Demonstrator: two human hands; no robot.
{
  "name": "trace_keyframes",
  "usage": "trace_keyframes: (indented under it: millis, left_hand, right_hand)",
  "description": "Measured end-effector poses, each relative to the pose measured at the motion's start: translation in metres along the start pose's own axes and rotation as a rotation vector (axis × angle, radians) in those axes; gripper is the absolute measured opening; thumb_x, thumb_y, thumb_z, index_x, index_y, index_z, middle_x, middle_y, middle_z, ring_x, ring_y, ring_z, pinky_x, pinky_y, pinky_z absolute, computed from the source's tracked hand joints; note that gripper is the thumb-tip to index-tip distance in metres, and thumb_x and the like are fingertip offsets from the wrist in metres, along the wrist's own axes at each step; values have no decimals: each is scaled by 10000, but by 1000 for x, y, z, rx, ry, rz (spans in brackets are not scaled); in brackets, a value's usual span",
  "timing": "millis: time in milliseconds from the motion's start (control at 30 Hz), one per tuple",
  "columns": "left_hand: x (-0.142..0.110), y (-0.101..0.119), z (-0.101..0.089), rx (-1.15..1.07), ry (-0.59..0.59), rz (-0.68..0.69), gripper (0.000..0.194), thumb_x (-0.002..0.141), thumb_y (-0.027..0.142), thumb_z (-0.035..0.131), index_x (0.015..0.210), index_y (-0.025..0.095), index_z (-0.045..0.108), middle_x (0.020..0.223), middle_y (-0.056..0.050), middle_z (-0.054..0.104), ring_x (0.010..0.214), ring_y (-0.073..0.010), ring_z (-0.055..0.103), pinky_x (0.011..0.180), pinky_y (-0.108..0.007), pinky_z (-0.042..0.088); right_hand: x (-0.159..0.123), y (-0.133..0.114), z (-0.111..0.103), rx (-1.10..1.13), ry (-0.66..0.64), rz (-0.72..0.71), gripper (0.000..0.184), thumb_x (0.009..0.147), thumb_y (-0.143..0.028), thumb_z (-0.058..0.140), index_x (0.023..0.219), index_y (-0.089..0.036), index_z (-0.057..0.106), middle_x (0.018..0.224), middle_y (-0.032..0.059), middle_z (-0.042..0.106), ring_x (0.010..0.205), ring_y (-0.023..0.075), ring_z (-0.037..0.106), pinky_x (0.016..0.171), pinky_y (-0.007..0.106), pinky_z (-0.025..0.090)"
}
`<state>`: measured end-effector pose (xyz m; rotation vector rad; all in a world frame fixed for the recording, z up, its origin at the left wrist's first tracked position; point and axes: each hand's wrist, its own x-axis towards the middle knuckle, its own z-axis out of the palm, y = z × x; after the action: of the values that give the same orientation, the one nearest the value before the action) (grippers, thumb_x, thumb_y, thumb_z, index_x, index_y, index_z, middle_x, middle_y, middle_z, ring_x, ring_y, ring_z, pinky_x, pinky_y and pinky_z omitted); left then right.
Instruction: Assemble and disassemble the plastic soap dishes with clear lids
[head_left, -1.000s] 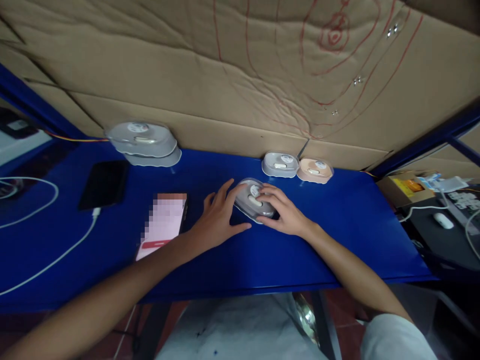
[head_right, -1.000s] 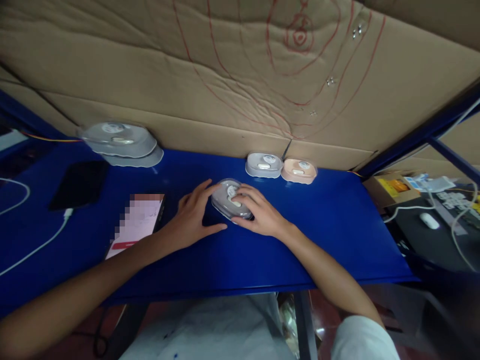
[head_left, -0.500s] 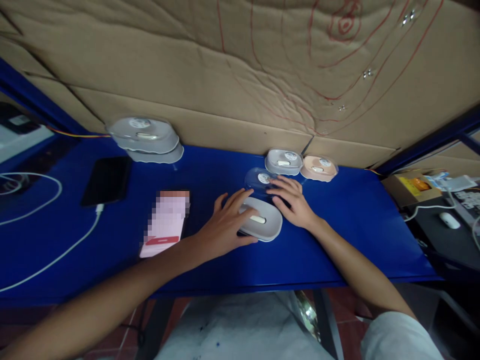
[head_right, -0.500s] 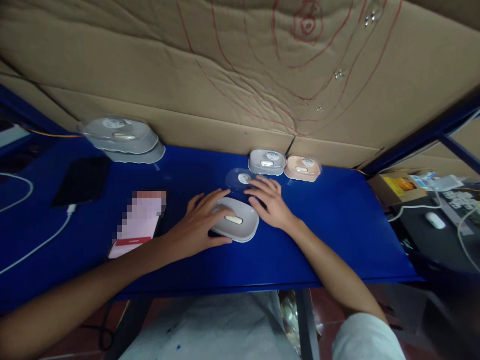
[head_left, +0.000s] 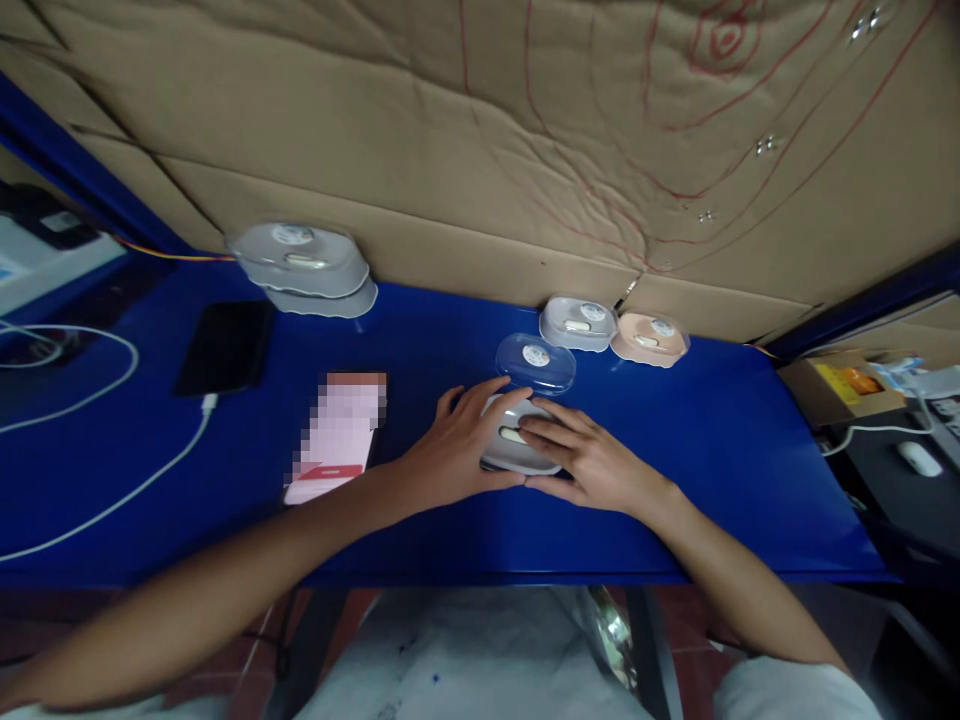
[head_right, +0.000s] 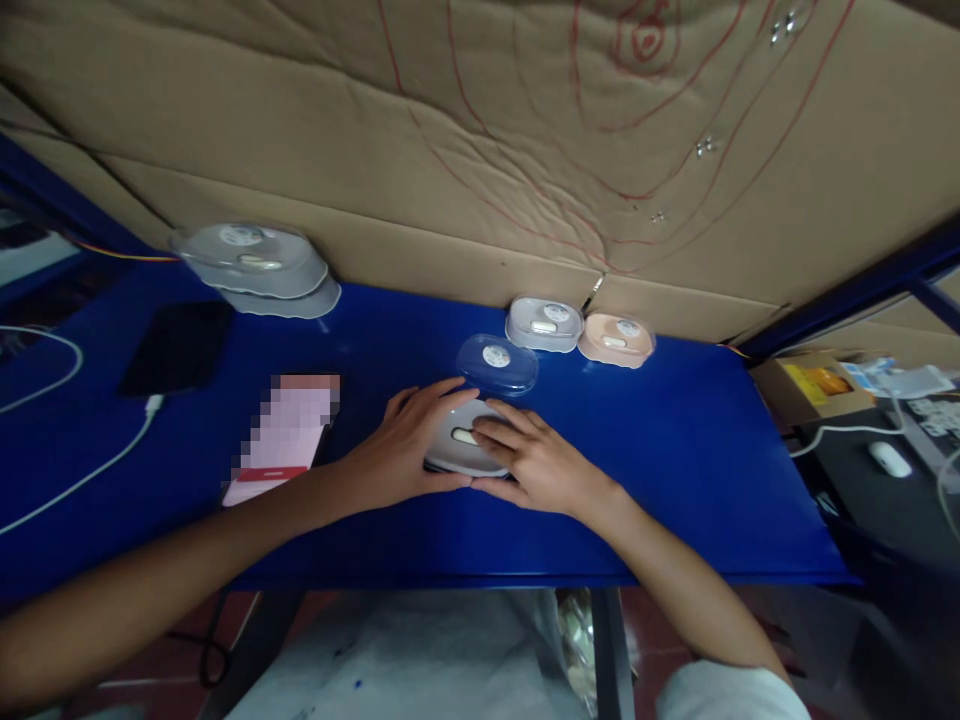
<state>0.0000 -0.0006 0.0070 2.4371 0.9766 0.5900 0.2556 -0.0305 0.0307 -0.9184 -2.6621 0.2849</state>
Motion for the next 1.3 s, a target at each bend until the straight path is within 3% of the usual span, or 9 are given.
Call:
trace_keyframes:
  millis: [133, 233, 400, 467, 567, 767, 1000, 1167, 1300]
  left_hand:
    - [2, -1, -5, 29, 88, 62, 1106, 759, 575, 890, 1629, 292, 267, 1671, -231, 336, 1530, -439, 358, 1219, -620, 270]
    - [2, 0, -8, 93, 112, 121, 1052, 745, 574, 900, 1594, 259, 365, 1690, -246, 292, 1542, -455, 327, 1226, -636, 260]
    - [-2, 11, -12, 179, -78, 392, 372, 835, 465, 862, 1131, 274, 743, 1689, -142, 380, 1556, -413, 339, 1267, -668, 150]
    - [-6, 18, -12, 159, -185, 472, 246, 840, 447, 861, 971, 265, 759, 1647, -106, 465, 1543, -384, 376, 1280, -647, 159]
    - [-11, 27, -9, 113, -241, 513, 213, 825, 397, 878, 922, 258, 748, 1598, -97, 534, 1513, -359, 430, 1278, -613, 220]
    - [-11, 31, -12, 49, -89, 552, 203, 946, 417, 730, 1031, 233, 718, 1363, -147, 683, 1355, -325, 583, 1229, -552, 325]
    - [-1, 16, -18, 114, 189, 339, 184, 1030, 300, 593, 1160, 198, 677, 1224, -132, 693, 1170, -285, 651, 1048, -475, 479]
    - [8, -3, -10, 103, 92, 36, 300, 1069, 315, 488, 1294, 208, 653, 1497, -168, 556, 1384, -329, 557, 1123, -527, 457]
    - [9, -12, -14, 53, -34, -106, 369, 1022, 472, 576, 1258, 199, 656, 1601, -191, 459, 1482, -370, 465, 1171, -563, 415]
  right_hand:
    - [-1, 13, -14, 215, 92, 8, 388, 1063, -368, 575, 1423, -252, 662, 1397, 105, 694, 1351, 284, 624, 1146, 497, 539]
    - [-4, 26, -22, 207, 175, 58, 376, 1060, -363, 584, 1411, -260, 669, 1405, 104, 685, 1337, 285, 627, 1139, 511, 534]
    - [-7, 38, -16, 30, 173, 100, 400, 1032, -412, 625, 1381, -228, 691, 1383, 136, 699, 1346, 333, 620, 1132, 586, 506]
    - [-7, 39, -10, -7, 174, 85, 430, 1022, -408, 637, 1418, -242, 661, 1427, 131, 677, 1377, 340, 598, 1168, 627, 453]
    - [-6, 36, -2, -37, 148, 51, 476, 1016, -422, 640, 1465, -267, 614, 1496, 107, 634, 1456, 329, 526, 1222, 639, 383]
    - [-4, 22, -4, -64, 116, 0, 513, 1014, -451, 645, 1478, -236, 600, 1501, 115, 634, 1460, 320, 520, 1250, 604, 313]
    - [-3, 13, -8, -93, 124, -38, 442, 1048, -470, 597, 1373, -180, 671, 1387, 140, 704, 1368, 298, 591, 1186, 544, 374]
    - [0, -18, -1, -37, 67, -171, 682, 946, -708, 621, 1338, -154, 692, 1339, 139, 720, 1329, 306, 591, 1199, 513, 370]
    - [-1, -35, 14, -29, -74, -227, 621, 974, -620, 635, 1403, -171, 656, 1568, 149, 556, 1503, 331, 422, 1255, 553, 299]
